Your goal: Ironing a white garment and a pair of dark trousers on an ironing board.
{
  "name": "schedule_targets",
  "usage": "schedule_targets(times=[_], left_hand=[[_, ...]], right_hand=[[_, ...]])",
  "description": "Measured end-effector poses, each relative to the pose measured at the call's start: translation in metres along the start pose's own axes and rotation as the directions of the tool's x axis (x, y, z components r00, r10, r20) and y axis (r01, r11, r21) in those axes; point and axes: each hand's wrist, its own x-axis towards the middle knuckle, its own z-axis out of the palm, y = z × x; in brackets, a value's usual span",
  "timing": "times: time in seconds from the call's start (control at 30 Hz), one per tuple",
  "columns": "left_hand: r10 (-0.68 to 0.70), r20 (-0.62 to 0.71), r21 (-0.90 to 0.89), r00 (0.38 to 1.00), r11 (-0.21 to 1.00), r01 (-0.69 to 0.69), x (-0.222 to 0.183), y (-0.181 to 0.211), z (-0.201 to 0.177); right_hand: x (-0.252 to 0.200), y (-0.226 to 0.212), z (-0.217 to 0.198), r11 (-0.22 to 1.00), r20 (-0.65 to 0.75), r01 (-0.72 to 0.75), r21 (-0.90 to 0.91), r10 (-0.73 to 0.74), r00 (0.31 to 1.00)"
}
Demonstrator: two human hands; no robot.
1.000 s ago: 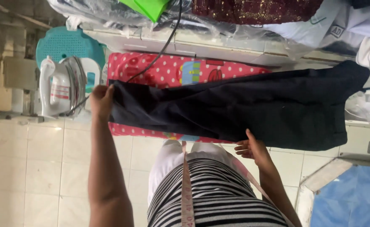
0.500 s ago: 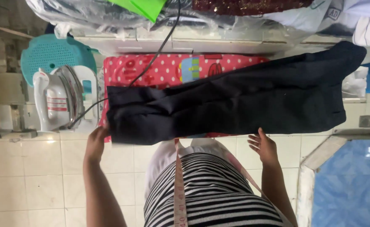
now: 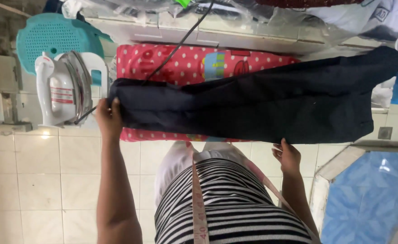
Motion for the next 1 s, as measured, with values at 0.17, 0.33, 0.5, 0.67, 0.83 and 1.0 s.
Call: schedule_targets(times=[0.17, 0.33, 0.5, 0.67, 0.83, 1.0], left_hand=[[-0.043, 0.006, -0.205, 0.999, 0.978, 0.044, -0.001, -0.016, 0.021], [-0.064, 0.081, -0.293, 0.995, 0.952, 0.085, -0.004, 0.013, 0.017], [-0.178, 0.097, -0.347, 0.979, 0.916, 0.201, -0.006, -0.013, 0.001], [0.019, -0.014, -0.049, 1.000, 0.999, -0.019, -0.021, 0.029, -0.002], [0.008, -0.068, 0.341, 0.998, 0.940, 0.016, -0.028, 0.011, 0.027], [-0.097, -0.056, 0.172, 0.994, 0.979, 0.105, -0.021, 0.061, 0.006]], right_hand=[[-0.007, -0.026, 0.000, 0.315, -0.101, 0.084, -0.945, -0.528, 0.843], [0.004, -0.057, 0.068, 0.129, 0.266, 0.691, -0.711, -0.861, 0.434], [-0.011, -0.094, 0.150, 0.058, 0.544, 0.910, -0.410, -0.785, 0.295], [0.027, -0.065, 0.167, 0.047, 0.618, 0.830, -0.556, -0.645, 0.450], [0.020, -0.065, 0.171, -0.034, 0.603, 0.776, -0.630, -0.650, 0.461], [0.021, -0.072, 0.167, -0.015, 0.598, 0.772, -0.635, -0.642, 0.480]])
